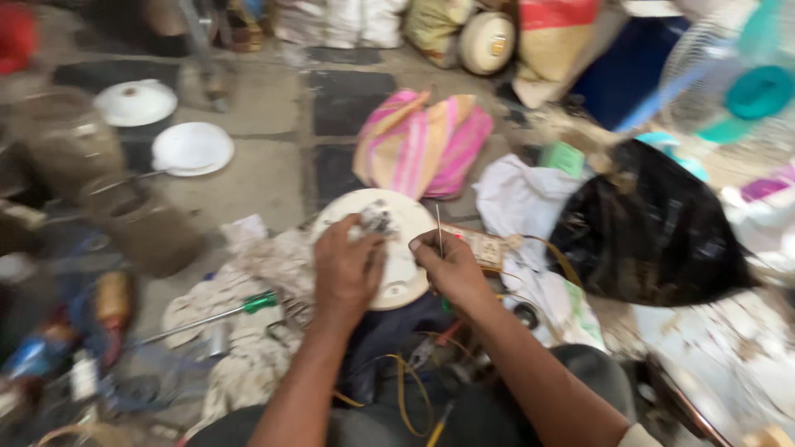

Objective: The person connects wires and secures components of a white ceiling fan motor assembly while using a screwdriver and holding electrical connectors by hand.

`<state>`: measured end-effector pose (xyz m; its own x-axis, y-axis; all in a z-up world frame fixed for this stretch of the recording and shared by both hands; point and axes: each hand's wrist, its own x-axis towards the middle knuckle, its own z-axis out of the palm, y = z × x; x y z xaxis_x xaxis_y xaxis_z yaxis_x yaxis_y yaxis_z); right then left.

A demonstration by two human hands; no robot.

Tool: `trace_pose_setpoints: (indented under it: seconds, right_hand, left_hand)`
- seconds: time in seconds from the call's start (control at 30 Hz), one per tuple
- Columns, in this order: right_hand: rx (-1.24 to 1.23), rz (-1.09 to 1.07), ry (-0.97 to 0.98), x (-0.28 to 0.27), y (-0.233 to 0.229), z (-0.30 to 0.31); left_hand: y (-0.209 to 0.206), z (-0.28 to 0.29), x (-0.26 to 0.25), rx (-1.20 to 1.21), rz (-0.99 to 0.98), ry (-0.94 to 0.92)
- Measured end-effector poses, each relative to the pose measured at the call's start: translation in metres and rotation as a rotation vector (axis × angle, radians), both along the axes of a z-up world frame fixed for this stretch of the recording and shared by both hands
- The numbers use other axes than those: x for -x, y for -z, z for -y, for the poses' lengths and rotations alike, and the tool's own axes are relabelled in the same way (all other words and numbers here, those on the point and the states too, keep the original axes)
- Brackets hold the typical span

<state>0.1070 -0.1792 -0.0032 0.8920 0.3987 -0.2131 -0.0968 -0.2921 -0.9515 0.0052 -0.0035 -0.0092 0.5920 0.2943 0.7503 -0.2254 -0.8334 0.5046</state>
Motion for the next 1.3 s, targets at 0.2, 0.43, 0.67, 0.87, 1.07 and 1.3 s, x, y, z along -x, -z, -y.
trace_pose_setpoints:
  seconds: [0.2,0.43,0.67,0.87,1.07,1.3]
  right_hand:
    - [0.544,1.106,0.448,-0.071,0.014,0.201]
    - [0.911,0.679,0.567,-0.169,0.030,0.399]
    - [0.904,0.497,0.572,-0.222,0.040,0.346]
    - [0.847,0.377,-0.158,-0.202,0.050,0.284]
    - [0.951,0.749,0.751,-0.220,0.011,0.392]
    - [1.333,0.379,-0.027,-0.208,0.046,0.452]
  left_hand:
    - [-0.002,0.002,-0.002,-0.023,-0.029,-0.007]
    - [0.004,0.009,0.003,-0.124,-0.120,-0.063]
    - [0.043,-0.014,-0.017,-0.192,-0.076,-0.060]
    - [0.108,-0.067,-0.037,-0.155,-0.108,0.048]
    - [0.107,-0.026,-0.026,-0.112,-0.015,-0.001]
    - [-0.021,0.128,-0.074,-0.274,-0.125,0.373]
